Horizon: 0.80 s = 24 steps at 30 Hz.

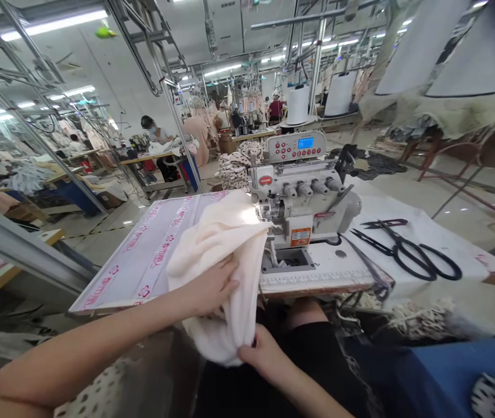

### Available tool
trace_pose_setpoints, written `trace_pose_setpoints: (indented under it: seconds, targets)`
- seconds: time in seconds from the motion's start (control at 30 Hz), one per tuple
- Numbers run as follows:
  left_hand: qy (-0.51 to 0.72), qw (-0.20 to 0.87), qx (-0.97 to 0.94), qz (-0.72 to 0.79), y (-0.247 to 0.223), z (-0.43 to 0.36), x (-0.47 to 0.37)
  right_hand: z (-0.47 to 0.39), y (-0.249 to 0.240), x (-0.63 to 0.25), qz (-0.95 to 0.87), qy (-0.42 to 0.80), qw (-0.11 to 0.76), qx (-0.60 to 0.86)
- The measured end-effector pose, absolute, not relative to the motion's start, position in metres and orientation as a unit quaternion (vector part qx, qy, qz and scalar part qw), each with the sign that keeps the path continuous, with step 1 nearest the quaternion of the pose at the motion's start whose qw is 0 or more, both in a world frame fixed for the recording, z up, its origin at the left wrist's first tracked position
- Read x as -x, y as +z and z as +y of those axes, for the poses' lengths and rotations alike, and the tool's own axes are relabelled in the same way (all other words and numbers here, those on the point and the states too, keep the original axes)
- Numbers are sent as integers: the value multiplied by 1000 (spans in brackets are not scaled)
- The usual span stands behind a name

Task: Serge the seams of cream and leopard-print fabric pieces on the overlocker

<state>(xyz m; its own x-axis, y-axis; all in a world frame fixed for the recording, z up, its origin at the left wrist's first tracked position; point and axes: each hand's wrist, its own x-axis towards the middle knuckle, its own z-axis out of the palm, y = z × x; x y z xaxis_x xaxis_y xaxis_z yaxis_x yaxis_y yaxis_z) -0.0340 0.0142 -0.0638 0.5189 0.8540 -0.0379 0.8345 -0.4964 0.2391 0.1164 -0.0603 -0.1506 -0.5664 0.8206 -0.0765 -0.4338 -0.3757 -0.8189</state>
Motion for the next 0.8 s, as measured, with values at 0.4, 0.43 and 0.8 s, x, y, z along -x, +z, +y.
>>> trace_pose_setpoints:
  seconds: [0.4, 0.43, 0.8]
  targets:
    - [7, -95, -815, 572, -72, 37, 66, -63, -229, -158, -410, 700, 428, 399]
    - [18, -109, -834, 541, -75, 34, 64, -58, -226, -164, -445, 654, 446, 419]
    - [217, -277, -864, 360, -58, 55, 63, 21, -151, -163, -676, 294, 540, 407]
